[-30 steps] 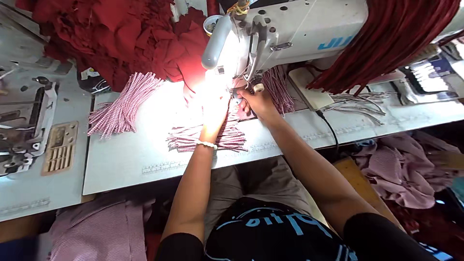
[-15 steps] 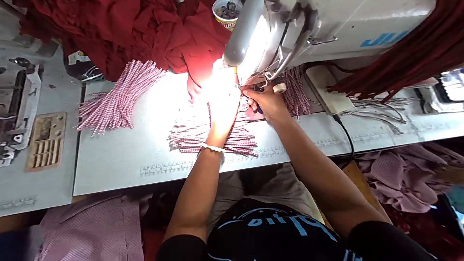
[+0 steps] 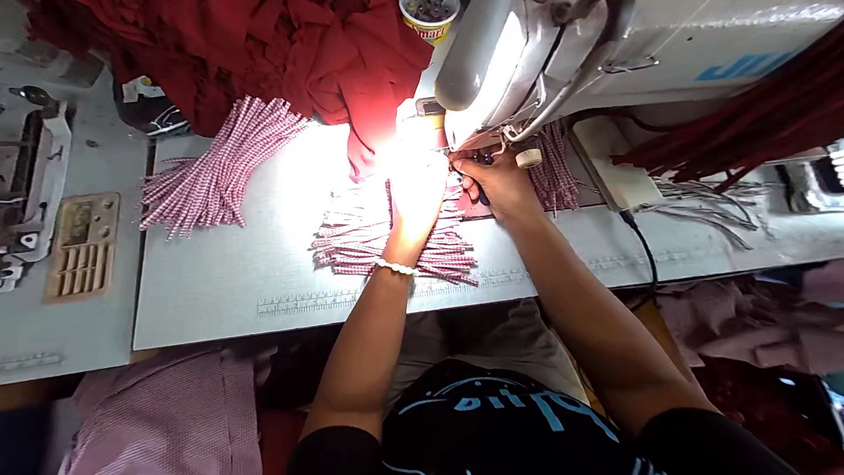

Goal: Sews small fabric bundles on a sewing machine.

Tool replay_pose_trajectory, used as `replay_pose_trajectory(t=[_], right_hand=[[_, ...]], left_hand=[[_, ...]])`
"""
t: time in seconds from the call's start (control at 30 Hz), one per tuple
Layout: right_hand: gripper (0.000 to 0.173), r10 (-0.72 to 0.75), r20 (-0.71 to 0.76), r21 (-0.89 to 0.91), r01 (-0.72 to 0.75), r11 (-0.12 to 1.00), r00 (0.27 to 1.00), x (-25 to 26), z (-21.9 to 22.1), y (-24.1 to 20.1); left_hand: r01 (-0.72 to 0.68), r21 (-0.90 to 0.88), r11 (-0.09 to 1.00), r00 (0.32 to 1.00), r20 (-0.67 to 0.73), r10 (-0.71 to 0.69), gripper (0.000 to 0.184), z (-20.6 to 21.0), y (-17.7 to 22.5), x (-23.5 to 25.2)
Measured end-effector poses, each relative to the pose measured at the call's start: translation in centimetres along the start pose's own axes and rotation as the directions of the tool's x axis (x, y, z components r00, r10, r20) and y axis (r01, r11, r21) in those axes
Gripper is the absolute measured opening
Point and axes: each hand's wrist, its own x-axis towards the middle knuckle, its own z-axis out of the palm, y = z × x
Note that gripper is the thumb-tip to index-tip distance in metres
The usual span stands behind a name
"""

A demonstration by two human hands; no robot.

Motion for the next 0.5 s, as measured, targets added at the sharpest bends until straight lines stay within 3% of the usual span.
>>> replay_pose_trajectory(t=[0.2,0.23,0.27,0.3,0.33,0.4,0.43,0.47,0.5], right_hand=[[0.01,-0.01,-0.001,0.011,0.01,1.0,1.0,0.1,-0.1,0.2],[0.009,-0.009,-0.003,0.015,0.009,1.0,1.0,0.1,-0.1,0.2],[0.009,-0.01,-0.001,0.011,0.01,1.0,1.0,0.1,-0.1,0.2],[0.009,-0.009,-0.005,0.009,0.009,1.0,1.0,0.1,0.0,0.2],[0.008,-0.01,-0.011,0.008,0.01,1.0,1.0,0.1,0.0,0.2],[0.008,-0.013,-0.012,0.007,0.013,1.0,1.0,0.1,0.0,0.2],[0.009,-0.015,-0.01,0.009,0.015,1.0,1.0,0.1,0.0,0.3],[0.011,-0.018,-0.008,0.014,0.018,1.0,1.0,0.1,-0.1,0.3],[0.011,-0.023,-0.007,0.018,0.023,1.0,1.0,0.1,0.0,0.3]], left_hand=[[-0.028,0.051,0.998,0.999,-0.017,0.029,0.032,-0.1,0.1,-0.5],[0.067,0.1,0.993,0.997,0.04,-0.071,0.03,-1.6,2.6,-1.1],[0.265,0.173,0.949,0.939,0.178,-0.294,0.029,-4.6,7.0,-1.6],[0.483,0.242,0.841,0.781,0.315,-0.539,0.033,-7.6,11.9,-1.0],[0.546,0.229,0.806,0.738,0.323,-0.592,0.033,-8.6,13.6,-1.0],[0.386,0.127,0.914,0.884,0.234,-0.405,0.026,-6.5,9.4,-1.8],[0.159,0.096,0.983,0.977,0.128,-0.17,0.023,-4.1,5.0,-2.3],[-0.228,0.05,0.972,0.962,-0.143,0.233,0.022,0.0,-1.5,-1.8],[-0.164,0.007,0.987,0.982,-0.092,0.163,0.023,0.6,-2.0,-1.1]])
